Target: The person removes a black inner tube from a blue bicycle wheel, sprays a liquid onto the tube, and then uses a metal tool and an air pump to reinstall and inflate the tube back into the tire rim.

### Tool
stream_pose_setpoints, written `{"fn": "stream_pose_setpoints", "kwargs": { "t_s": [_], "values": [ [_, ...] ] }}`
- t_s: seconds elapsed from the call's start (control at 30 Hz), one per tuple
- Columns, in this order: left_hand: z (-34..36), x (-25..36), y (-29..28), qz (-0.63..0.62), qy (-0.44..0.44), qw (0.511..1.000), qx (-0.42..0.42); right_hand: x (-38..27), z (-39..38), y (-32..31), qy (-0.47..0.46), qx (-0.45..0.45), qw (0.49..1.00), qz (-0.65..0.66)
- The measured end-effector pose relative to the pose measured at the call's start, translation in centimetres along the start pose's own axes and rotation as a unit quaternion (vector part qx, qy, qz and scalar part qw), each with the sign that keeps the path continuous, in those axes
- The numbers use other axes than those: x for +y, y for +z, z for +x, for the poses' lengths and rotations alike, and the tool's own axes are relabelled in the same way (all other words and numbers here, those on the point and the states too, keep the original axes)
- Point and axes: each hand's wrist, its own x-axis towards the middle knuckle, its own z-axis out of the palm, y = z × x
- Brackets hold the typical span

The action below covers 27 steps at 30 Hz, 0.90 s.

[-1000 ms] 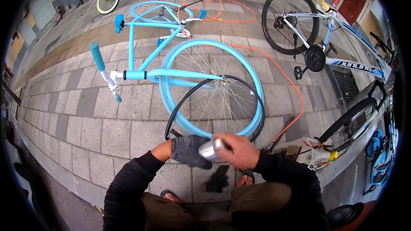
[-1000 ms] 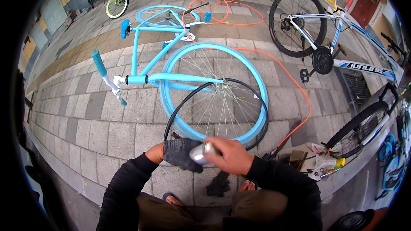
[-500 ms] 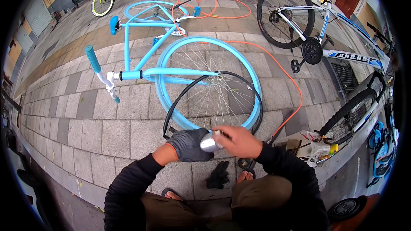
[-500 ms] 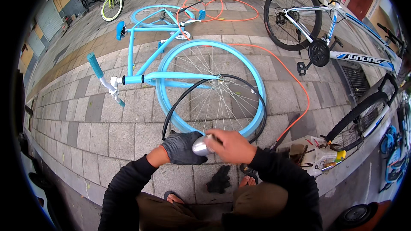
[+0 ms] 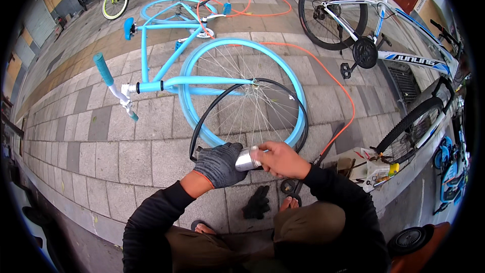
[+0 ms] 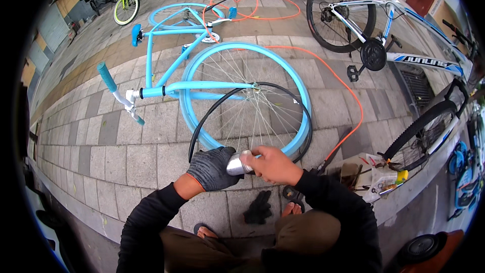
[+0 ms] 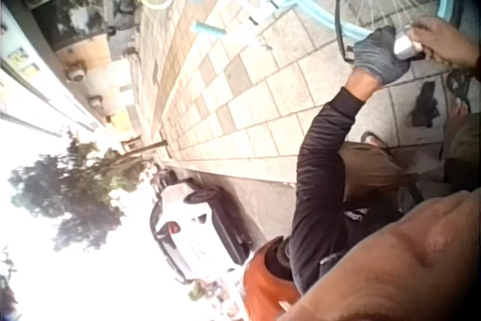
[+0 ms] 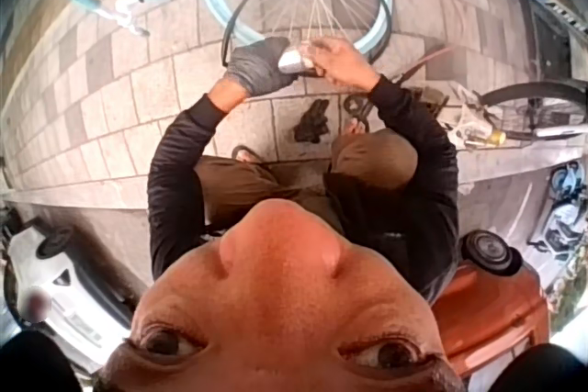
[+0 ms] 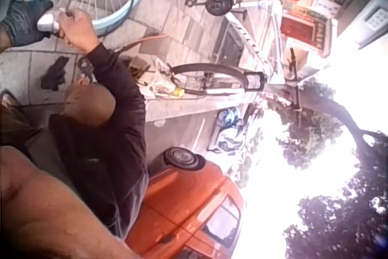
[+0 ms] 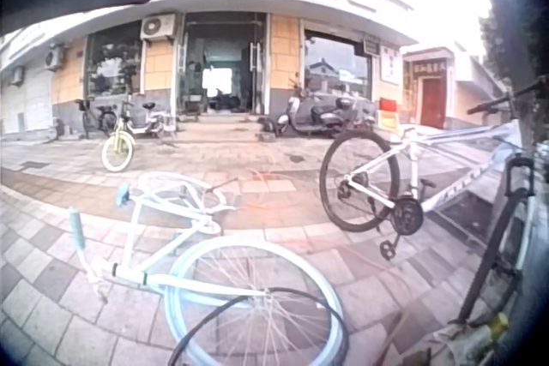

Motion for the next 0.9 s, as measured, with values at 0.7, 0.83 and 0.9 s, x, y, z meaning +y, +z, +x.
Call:
{"fn": "stream_pose_setpoints", "kwargs": {
  "t_s": [0.7,0.83,0.9],
  "values": [
    [0.4,0.2,1.3,-0.112,-0.011,0.993,-0.027,0.9,1.2,1.1,-0.247,0.11,0.945,-0.185],
    [0.6,-1.8,2.7,-0.203,0.093,0.975,0.003,-0.1,0.1,1.1,-0.33,0.113,0.908,-0.231],
    [0.5,-1.1,3.1,-0.149,0.042,0.987,0.033,0.6,0.2,0.8,-0.313,0.109,0.924,-0.189]
  ]
}}
